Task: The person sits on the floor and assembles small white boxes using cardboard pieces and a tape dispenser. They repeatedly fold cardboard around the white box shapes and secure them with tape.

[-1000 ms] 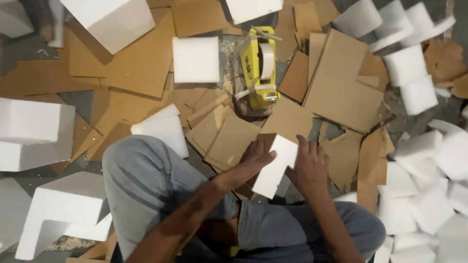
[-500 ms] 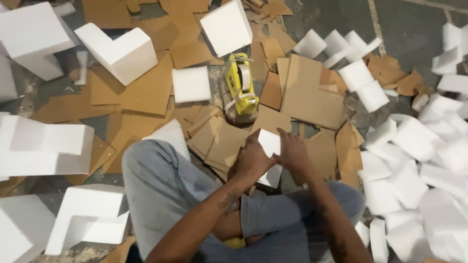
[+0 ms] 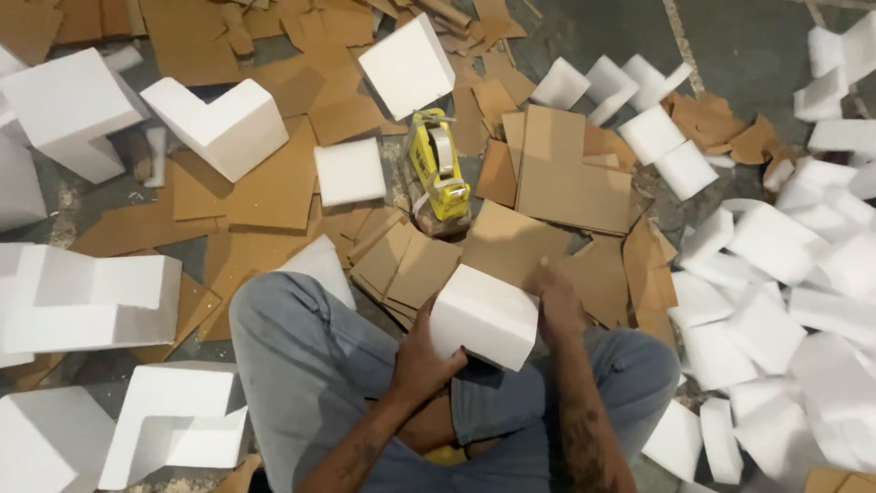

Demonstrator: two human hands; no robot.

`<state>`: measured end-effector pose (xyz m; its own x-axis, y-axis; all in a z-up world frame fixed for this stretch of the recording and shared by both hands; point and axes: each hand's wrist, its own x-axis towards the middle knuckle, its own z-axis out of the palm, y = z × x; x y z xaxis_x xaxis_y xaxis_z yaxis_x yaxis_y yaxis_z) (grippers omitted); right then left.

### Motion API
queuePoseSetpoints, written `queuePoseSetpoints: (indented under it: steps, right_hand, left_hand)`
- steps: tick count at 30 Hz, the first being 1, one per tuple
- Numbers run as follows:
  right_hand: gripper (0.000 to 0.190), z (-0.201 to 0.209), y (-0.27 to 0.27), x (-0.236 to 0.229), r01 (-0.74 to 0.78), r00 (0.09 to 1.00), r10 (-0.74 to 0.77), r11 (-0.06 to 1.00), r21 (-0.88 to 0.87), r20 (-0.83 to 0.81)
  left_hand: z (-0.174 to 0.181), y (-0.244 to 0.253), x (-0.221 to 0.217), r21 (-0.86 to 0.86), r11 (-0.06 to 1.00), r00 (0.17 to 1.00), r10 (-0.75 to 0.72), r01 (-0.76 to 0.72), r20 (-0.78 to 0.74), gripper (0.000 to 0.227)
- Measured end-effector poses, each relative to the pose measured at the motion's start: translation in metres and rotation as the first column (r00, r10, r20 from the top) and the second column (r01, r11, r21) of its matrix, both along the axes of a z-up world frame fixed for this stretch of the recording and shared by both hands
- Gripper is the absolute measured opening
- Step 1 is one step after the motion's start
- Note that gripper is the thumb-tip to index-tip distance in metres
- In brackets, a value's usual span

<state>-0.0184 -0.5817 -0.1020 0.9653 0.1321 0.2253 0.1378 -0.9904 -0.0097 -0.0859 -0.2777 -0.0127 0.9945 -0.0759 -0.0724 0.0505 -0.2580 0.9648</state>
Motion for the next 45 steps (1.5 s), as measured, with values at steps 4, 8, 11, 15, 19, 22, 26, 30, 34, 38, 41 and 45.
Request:
queuePoseSetpoints:
  steps: [4, 8, 11, 15, 19, 22, 26, 30, 34, 38, 41, 45]
  right_hand:
    - [0.040, 0.046, 0.034, -0.019, 0.413, 0.910, -0.077, 0.248, 0.876, -0.407]
    - [0.052, 0.089, 0.053, -0.030, 0.288, 0.915, 0.255, 0.124, 0.949, -0.311]
    - [0.065, 0.099, 0.053, -0.042, 0.234, 0.918, 0.264, 0.238, 0.943, -0.294]
    - [0.096, 0.099, 0.043, -0.069, 0.132, 0.943, 0.215, 0.458, 0.879, -0.253]
    - [0.111, 0.110, 0.059, -0.096, -0.346, 0.891, 0.449, 0.762, 0.547, -0.061]
    - [0.112, 0.128, 0.077, -0.108, -0.250, 0.909, 0.388, 0.802, 0.542, -0.155]
    - [0.077, 0.145, 0.080, -0.109, -0.123, 0.939, 0.280, 0.815, 0.566, -0.200]
    - [0.070, 0.145, 0.062, -0.092, -0.012, 0.934, 0.298, 0.573, 0.820, -0.195]
    - [0.060, 0.154, 0.043, -0.060, -0.002, 0.920, 0.388, 0.145, 0.989, -0.055]
    - [0.063, 0.164, 0.026, -0.023, 0.475, 0.778, 0.587, -0.320, 0.820, -0.222]
    - [0.064, 0.163, 0.039, -0.029, 0.506, 0.608, 0.546, 0.293, 0.812, -0.576]
    - [0.078, 0.157, 0.071, -0.063, 0.737, 0.369, 0.773, 0.095, 0.669, -0.516]
  left_hand:
    - [-0.008, 0.003, -0.007, 0.012, 1.000, 1.000, 0.019, -0.020, 0.006, 0.090]
    - [-0.017, 0.004, -0.011, 0.002, 1.000, 1.000, 0.023, -0.023, 0.018, 0.088]
    - [-0.020, 0.007, -0.014, -0.037, 0.999, 0.997, 0.012, -0.015, -0.081, 0.090]
    - [-0.029, 0.007, -0.024, -0.037, 0.999, 0.996, 0.012, -0.009, 0.089, 0.088]
    - [-0.039, 0.005, -0.025, 0.014, 1.000, 1.000, 0.013, -0.013, 0.006, 0.091]
    - [-0.037, -0.001, -0.020, 0.044, 0.999, 0.997, -0.024, 0.020, 0.078, 0.091]
    - [-0.013, -0.010, -0.018, 0.147, 0.989, 0.978, -0.039, 0.009, 0.206, 0.091]
    - [0.025, 0.003, -0.004, 0.306, 0.949, 0.892, -0.073, -0.076, 0.447, 0.092]
    - [0.068, 0.027, 0.002, 0.381, 0.919, 0.766, -0.174, -0.099, 0.619, 0.088]
    - [0.064, 0.046, -0.037, 0.319, 0.943, 0.758, -0.276, 0.094, 0.591, 0.078]
    - [0.004, 0.065, -0.068, 0.346, 0.912, 0.745, -0.386, 0.219, 0.545, 0.066]
    - [-0.110, 0.078, -0.101, 0.662, 0.650, 0.688, -0.672, 0.373, 0.273, 0.049]
